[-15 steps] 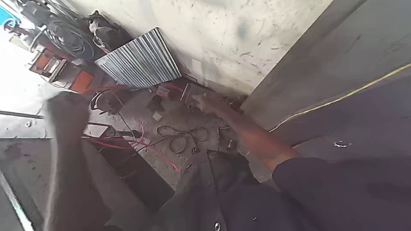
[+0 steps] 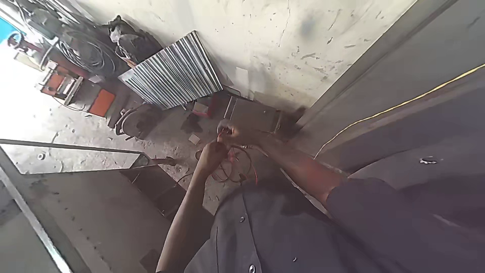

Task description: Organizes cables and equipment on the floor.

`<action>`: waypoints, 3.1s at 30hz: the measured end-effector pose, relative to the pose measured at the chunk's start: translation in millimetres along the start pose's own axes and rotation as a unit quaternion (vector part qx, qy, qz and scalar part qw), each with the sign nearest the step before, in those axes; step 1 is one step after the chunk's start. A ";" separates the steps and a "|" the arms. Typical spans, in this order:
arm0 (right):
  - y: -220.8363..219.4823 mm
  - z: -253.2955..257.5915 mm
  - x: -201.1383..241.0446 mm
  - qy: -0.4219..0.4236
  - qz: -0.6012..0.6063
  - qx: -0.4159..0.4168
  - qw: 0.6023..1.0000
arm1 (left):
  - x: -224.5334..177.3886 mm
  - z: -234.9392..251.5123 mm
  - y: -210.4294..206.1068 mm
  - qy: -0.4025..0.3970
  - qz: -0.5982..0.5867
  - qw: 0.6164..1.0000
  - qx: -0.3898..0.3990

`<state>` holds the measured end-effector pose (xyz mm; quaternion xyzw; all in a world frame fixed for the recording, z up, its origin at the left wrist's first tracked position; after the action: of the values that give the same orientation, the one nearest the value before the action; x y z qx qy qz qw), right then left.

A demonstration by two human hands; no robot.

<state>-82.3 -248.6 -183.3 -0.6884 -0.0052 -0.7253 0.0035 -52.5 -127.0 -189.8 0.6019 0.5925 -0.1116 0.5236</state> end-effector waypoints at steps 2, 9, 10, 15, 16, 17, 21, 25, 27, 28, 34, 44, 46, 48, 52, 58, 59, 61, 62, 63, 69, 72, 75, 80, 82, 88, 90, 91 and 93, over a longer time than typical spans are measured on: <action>-15.4 -8.2 -7.0 -0.040 0.047 0.040 0.997 | 10.0 2.6 19.8 -0.010 -0.062 0.997 -0.037; -31.8 28.3 -42.8 -0.084 0.133 0.023 0.987 | 7.8 64.2 61.1 -0.131 -0.362 0.907 -0.169; -33.3 35.9 -47.1 -0.092 0.166 0.018 0.982 | 2.0 81.9 66.1 -0.134 -0.388 0.894 -0.181; 7.2 78.1 -69.7 -0.141 0.415 -0.131 0.889 | -31.8 185.2 99.7 -0.163 -0.208 0.937 -0.229; 22.3 85.3 -78.8 -0.145 0.412 -0.151 0.887 | -36.2 204.6 103.2 -0.139 -0.141 0.953 -0.229; 40.2 90.5 -86.9 -0.164 0.377 -0.180 0.894 | -41.3 222.3 105.7 -0.112 -0.091 0.965 -0.219; 121.7 110.4 -108.8 -0.243 0.165 -0.263 0.919 | -52.4 279.7 98.5 -0.083 -0.092 0.992 -0.029; 151.6 137.5 -94.4 -0.200 0.013 -0.269 0.942 | -41.7 307.2 88.1 0.034 -0.005 0.999 0.023; 152.0 148.1 -90.8 -0.230 0.022 -0.273 0.934 | -45.9 323.6 96.6 0.032 -0.013 0.999 0.027; 155.1 154.2 -89.1 -0.231 0.032 -0.281 0.931 | -51.7 331.5 101.1 0.017 -0.038 0.998 0.036; 185.4 206.3 -69.0 -0.165 0.022 -0.320 0.933 | -85.6 385.0 146.8 -0.094 -0.038 0.995 0.003; 147.0 249.1 -129.7 -0.184 -0.066 -0.547 0.814 | -29.5 477.5 145.5 0.063 -0.327 0.856 0.396; 127.0 273.6 -165.9 -0.142 -0.046 -0.587 0.796 | -22.8 475.2 152.2 0.099 -0.329 0.816 0.464; 114.8 294.1 -179.8 -0.185 -0.022 -0.572 0.799 | -17.6 477.4 166.8 0.108 -0.300 0.797 0.512; 104.0 309.0 -228.8 -0.232 -0.005 -0.577 0.783 | -6.4 511.9 182.2 -0.008 -0.061 0.884 0.463; 70.3 336.2 -273.5 -0.260 0.144 -0.554 0.778 | 44.4 553.6 152.3 -0.195 0.416 0.835 0.303; 59.4 338.3 -282.8 -0.270 0.170 -0.567 0.760 | 56.0 550.0 146.4 -0.203 0.443 0.817 0.307; 39.7 338.5 -300.8 -0.286 0.204 -0.588 0.728 | 82.8 533.1 131.7 -0.220 0.498 0.765 0.344; 32.2 334.7 -307.2 -0.290 0.215 -0.602 0.712 | 99.7 522.4 124.3 -0.219 0.530 0.726 0.380; 23.4 331.2 -312.0 -0.292 0.225 -0.617 0.696 | 120.2 511.5 123.0 -0.209 0.546 0.693 0.422; 10.1 325.8 -303.1 -0.208 0.253 -0.672 0.665 | 173.2 473.3 151.1 -0.193 0.688 0.495 0.493; 30.4 352.4 -293.0 -0.197 0.195 -0.676 0.682 | 144.0 486.9 167.7 -0.211 0.778 0.429 0.407; 46.9 354.3 -287.5 -0.219 0.056 -0.720 0.656 | 117.0 508.4 190.4 -0.234 0.771 0.498 0.321; 3.1 295.0 -336.1 -0.341 0.176 -0.795 0.470 | 151.7 563.8 237.1 -0.168 0.505 0.818 0.217; -25.7 284.9 -405.2 -0.401 0.241 -0.750 0.467 | 206.2 579.5 232.7 -0.090 0.319 0.918 0.219; -75.8 292.0 -650.1 -0.507 0.307 -0.588 0.551 | 396.9 604.8 161.8 0.112 0.000 0.961 0.253; -65.8 293.9 -717.4 -0.514 0.291 -0.572 0.569 | 434.7 616.3 151.3 0.123 -0.010 0.960 0.250; -53.5 289.6 -751.4 -0.523 0.271 -0.564 0.579 | 445.5 623.6 145.9 0.124 0.001 0.960 0.253; -17.1 275.5 -809.5 -0.542 0.241 -0.547 0.591 | 451.2 641.5 141.9 0.118 0.037 0.960 0.251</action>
<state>234.9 -229.8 -977.4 -0.8034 0.5571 -0.0572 -0.2024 500.3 -311.6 -733.5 0.7446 0.5802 -0.1655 0.2856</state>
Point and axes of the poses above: each hand's wrist, its own z-axis towards the middle knuckle, its own y-axis out of the back of the hand, x = y × z, the point moved 9 cm from there along z, towards the middle knuckle, and after that the axes turned 5 degrees about z, right-handed, at the moved point
